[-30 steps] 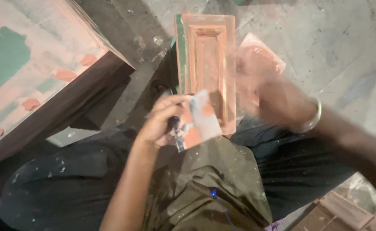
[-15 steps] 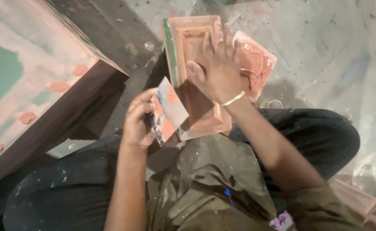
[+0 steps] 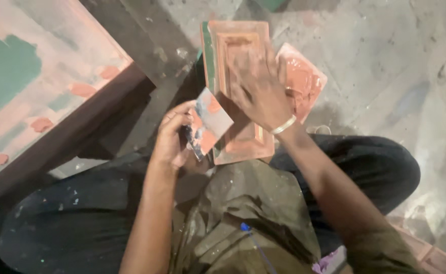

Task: The person applies a pinkish putty to a rectangular wooden frame using a small card. They repeatedly scoop putty from a container and spread it into the frame's grooves, smoothing the surface.

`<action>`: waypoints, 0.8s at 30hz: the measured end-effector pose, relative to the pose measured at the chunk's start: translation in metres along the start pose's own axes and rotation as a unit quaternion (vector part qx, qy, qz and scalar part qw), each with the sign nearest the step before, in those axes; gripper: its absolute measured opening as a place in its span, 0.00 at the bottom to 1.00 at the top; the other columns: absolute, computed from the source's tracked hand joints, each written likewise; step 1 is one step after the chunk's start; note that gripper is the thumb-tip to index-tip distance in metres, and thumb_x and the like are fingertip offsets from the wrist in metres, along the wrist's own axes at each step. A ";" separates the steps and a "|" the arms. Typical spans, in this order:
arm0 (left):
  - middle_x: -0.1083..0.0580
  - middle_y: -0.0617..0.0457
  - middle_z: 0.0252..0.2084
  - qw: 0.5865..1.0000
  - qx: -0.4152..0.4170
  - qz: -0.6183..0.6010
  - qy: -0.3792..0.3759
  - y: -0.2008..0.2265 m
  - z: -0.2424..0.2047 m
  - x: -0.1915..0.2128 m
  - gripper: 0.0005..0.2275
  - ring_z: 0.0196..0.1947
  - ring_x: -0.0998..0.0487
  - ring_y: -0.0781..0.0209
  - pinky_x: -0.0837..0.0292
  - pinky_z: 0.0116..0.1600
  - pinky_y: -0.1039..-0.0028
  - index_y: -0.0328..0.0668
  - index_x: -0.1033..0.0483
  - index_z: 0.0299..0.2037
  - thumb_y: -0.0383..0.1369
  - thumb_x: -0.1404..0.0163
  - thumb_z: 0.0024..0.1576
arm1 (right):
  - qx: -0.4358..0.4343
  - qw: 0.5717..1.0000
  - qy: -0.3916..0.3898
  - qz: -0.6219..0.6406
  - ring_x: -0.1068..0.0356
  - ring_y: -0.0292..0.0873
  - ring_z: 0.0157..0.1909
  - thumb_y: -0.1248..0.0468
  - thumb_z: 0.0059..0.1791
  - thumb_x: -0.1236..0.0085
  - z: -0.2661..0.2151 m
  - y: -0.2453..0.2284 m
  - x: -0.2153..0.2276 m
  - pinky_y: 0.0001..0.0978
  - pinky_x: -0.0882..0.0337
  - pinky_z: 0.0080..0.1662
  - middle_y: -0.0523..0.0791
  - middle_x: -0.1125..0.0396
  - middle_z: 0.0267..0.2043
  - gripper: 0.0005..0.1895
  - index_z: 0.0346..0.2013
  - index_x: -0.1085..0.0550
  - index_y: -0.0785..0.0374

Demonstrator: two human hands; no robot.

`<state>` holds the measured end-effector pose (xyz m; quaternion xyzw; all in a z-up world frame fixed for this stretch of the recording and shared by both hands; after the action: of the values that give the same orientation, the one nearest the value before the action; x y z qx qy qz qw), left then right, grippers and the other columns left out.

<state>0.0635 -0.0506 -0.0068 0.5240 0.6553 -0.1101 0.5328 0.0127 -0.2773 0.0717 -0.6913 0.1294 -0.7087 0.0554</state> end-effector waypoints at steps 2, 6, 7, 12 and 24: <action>0.22 0.46 0.44 1.000 0.019 0.013 0.006 -0.004 0.004 0.000 0.18 0.40 0.21 0.62 0.24 0.50 0.73 0.24 0.24 0.54 0.23 0.55 0.54 | 0.026 0.998 -0.021 0.050 0.57 0.63 0.79 0.57 0.53 0.44 -0.011 -0.001 0.021 0.67 0.58 0.71 0.51 0.47 0.75 0.25 0.66 0.27 0.50; 0.21 0.46 0.43 0.997 0.064 0.038 -0.024 -0.013 0.003 0.006 0.17 0.38 0.21 0.62 0.24 0.48 0.73 0.24 0.23 0.53 0.22 0.54 0.53 | 0.074 0.964 -0.052 0.248 0.46 0.58 0.76 0.61 0.52 0.46 -0.051 -0.012 0.049 0.54 0.43 0.73 0.52 0.45 0.74 0.27 0.68 0.32 0.52; 0.21 0.46 0.43 0.996 0.074 0.019 -0.044 -0.012 0.001 0.008 0.18 0.38 0.21 0.62 0.24 0.48 0.73 0.24 0.23 0.52 0.21 0.54 0.52 | 0.091 0.945 -0.063 0.307 0.43 0.58 0.74 0.61 0.51 0.47 -0.058 -0.016 0.048 0.51 0.39 0.71 0.55 0.46 0.74 0.30 0.70 0.34 0.54; 0.21 0.46 0.42 1.000 0.005 -0.011 0.006 0.022 -0.012 0.010 0.18 0.39 0.19 0.60 0.22 0.49 0.72 0.25 0.24 0.52 0.22 0.55 0.50 | 0.133 0.980 -0.044 0.145 0.41 0.61 0.72 0.48 0.48 0.40 -0.060 -0.015 0.033 0.53 0.38 0.69 0.56 0.45 0.72 0.33 0.66 0.32 0.53; 0.21 0.44 0.45 0.998 0.005 -0.007 0.055 0.013 -0.010 0.013 0.18 0.42 0.20 0.58 0.24 0.52 0.70 0.23 0.25 0.53 0.23 0.56 0.53 | -0.116 0.991 0.016 -0.059 0.64 0.65 0.79 0.40 0.55 0.49 0.027 -0.015 -0.046 0.68 0.60 0.71 0.63 0.57 0.77 0.41 0.65 0.36 0.75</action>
<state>0.0696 -0.0306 -0.0072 0.5275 0.6864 -0.0877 0.4928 0.0433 -0.2537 0.0316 -0.6881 0.1703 -0.7019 -0.0693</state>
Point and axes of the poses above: each hand's wrist, its own z-axis towards the middle knuckle, its own x-axis out of the back of the hand, y = z × x, the point moved 1 cm from there along z, towards the middle knuckle
